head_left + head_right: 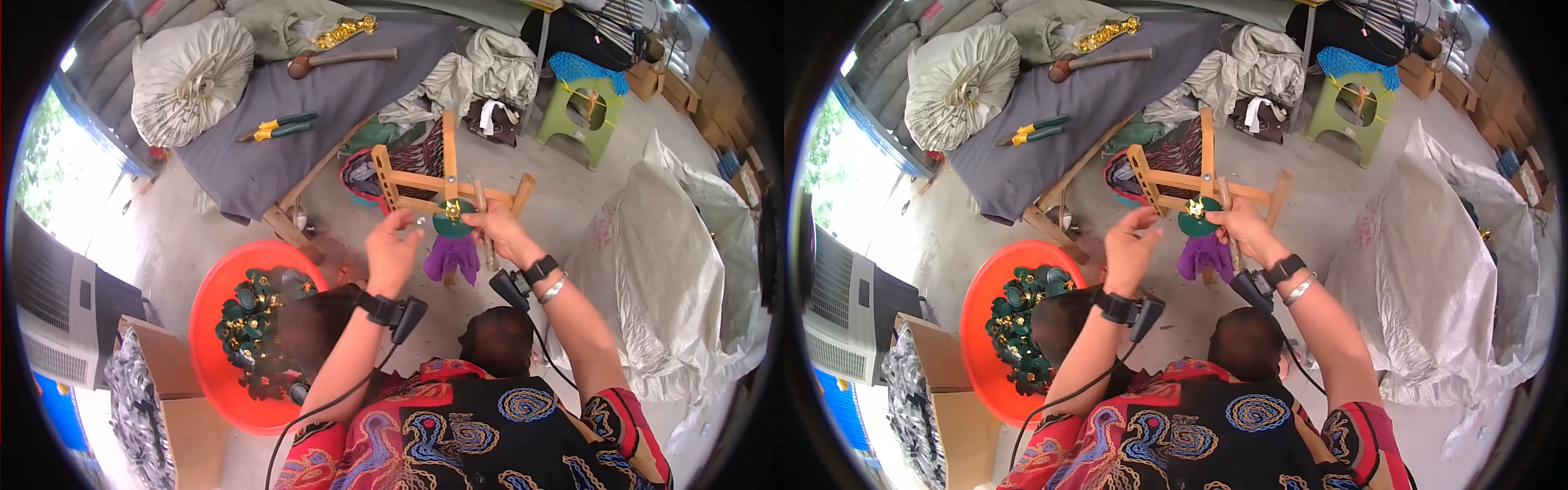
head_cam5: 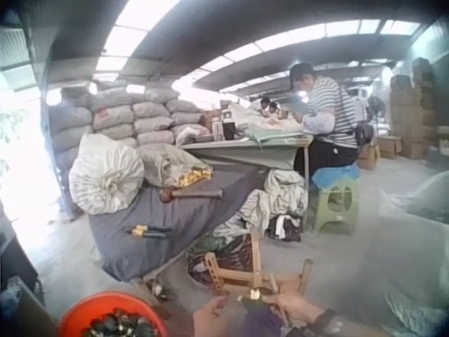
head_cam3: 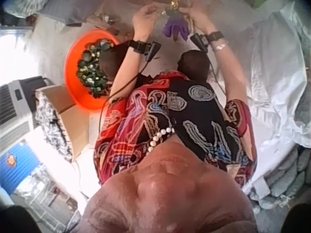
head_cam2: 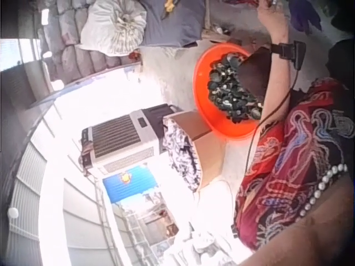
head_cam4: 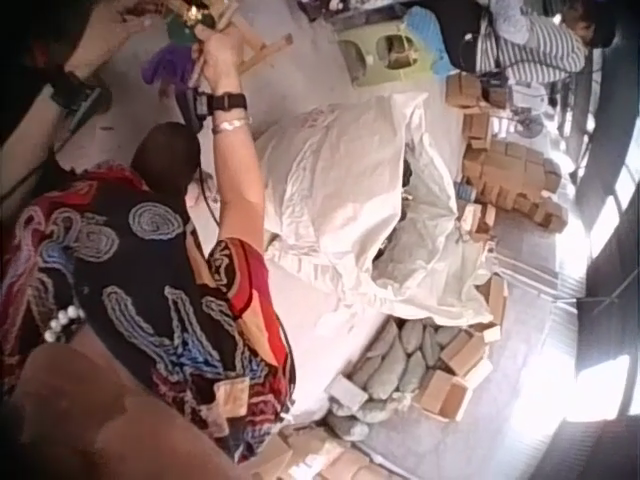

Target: The person picks up a green plastic base from a red bowl, places it onto a wooden stand, and uses pliers to trim a wooden dowel. They then secure a gold ornament onto the assembly and place it into a large white bag.

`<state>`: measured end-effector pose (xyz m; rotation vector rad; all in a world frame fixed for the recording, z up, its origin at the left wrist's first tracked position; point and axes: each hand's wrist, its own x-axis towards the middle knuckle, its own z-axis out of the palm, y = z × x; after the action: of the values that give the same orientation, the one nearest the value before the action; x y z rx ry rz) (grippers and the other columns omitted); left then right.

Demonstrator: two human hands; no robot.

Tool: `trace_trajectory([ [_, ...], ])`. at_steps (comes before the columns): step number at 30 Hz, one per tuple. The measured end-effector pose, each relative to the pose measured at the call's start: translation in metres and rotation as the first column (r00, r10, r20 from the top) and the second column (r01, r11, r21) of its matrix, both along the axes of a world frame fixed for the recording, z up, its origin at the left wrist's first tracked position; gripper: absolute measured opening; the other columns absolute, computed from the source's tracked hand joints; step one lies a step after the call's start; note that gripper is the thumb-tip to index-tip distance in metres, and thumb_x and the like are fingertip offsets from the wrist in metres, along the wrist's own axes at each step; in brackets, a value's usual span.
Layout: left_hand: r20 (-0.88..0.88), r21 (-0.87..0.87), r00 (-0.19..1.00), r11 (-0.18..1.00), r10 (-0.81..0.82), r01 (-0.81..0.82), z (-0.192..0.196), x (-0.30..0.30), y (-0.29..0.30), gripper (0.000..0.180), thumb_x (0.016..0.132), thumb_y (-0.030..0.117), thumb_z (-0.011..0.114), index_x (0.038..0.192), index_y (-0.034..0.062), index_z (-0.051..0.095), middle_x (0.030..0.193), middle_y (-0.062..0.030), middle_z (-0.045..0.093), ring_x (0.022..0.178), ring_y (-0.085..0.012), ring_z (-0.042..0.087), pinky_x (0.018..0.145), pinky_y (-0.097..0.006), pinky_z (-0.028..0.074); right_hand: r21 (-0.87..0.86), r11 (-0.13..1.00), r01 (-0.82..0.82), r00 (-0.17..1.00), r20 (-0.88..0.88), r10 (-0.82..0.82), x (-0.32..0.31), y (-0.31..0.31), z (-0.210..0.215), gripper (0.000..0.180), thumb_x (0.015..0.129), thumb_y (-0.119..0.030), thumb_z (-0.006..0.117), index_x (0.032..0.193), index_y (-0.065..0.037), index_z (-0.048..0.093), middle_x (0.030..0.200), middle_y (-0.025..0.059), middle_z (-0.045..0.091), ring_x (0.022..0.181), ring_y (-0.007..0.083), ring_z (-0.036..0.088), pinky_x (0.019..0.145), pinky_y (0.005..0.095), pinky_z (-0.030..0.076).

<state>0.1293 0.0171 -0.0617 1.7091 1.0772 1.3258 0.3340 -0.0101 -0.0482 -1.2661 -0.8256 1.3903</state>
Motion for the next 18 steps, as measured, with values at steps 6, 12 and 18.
trace_trajectory([
  [6, -0.122, 0.025, 0.992, 1.0, 0.018, -0.015, 0.029, -0.012, -0.011, 0.03, 0.07, 0.002, 0.067, 0.1, 0.0006, 0.064, 0.092, -0.008, 0.066, 0.086, -0.0151, 0.06, 0.077, -0.027, 0.047, -0.055, 0.998, -0.044, 0.99, 0.131, 0.051, -0.004, 0.001, -0.018, 0.014, 0.082, -0.003, 0.058, 0.095, 0.002, 0.055, 0.07, 0.002, 0.052, 0.044, 0.0092, 0.045, 0.039, 0.0226, 0.038],
  [12, -0.322, 0.444, 0.875, 0.873, 0.363, -0.199, 0.12, -0.087, 0.054, 0.027, 0.069, 0.007, 0.065, 0.095, 0.0015, 0.066, 0.087, -0.0132, 0.066, 0.079, -0.0214, 0.064, 0.073, -0.03, 0.049, -0.079, 0.997, -0.024, 0.981, 0.191, 0.038, 0.006, 0.004, -0.045, 0.013, 0.082, -0.004, 0.059, 0.092, 0.003, 0.055, 0.068, 0.0033, 0.053, 0.045, 0.0107, 0.047, 0.038, 0.0252, 0.04],
  [18, -0.378, 0.261, 0.84, 0.915, 0.39, -0.308, 0.108, -0.135, 0.095, 0.027, 0.068, 0.009, 0.067, 0.093, 0.0024, 0.066, 0.085, -0.0136, 0.066, 0.078, -0.0255, 0.065, 0.073, -0.033, 0.051, -0.096, 0.995, -0.004, 0.957, 0.289, 0.032, 0.001, 0.022, -0.055, 0.01, 0.079, -0.003, 0.06, 0.084, 0.003, 0.055, 0.057, 0.0032, 0.049, 0.041, 0.0123, 0.046, 0.036, 0.0265, 0.038],
])
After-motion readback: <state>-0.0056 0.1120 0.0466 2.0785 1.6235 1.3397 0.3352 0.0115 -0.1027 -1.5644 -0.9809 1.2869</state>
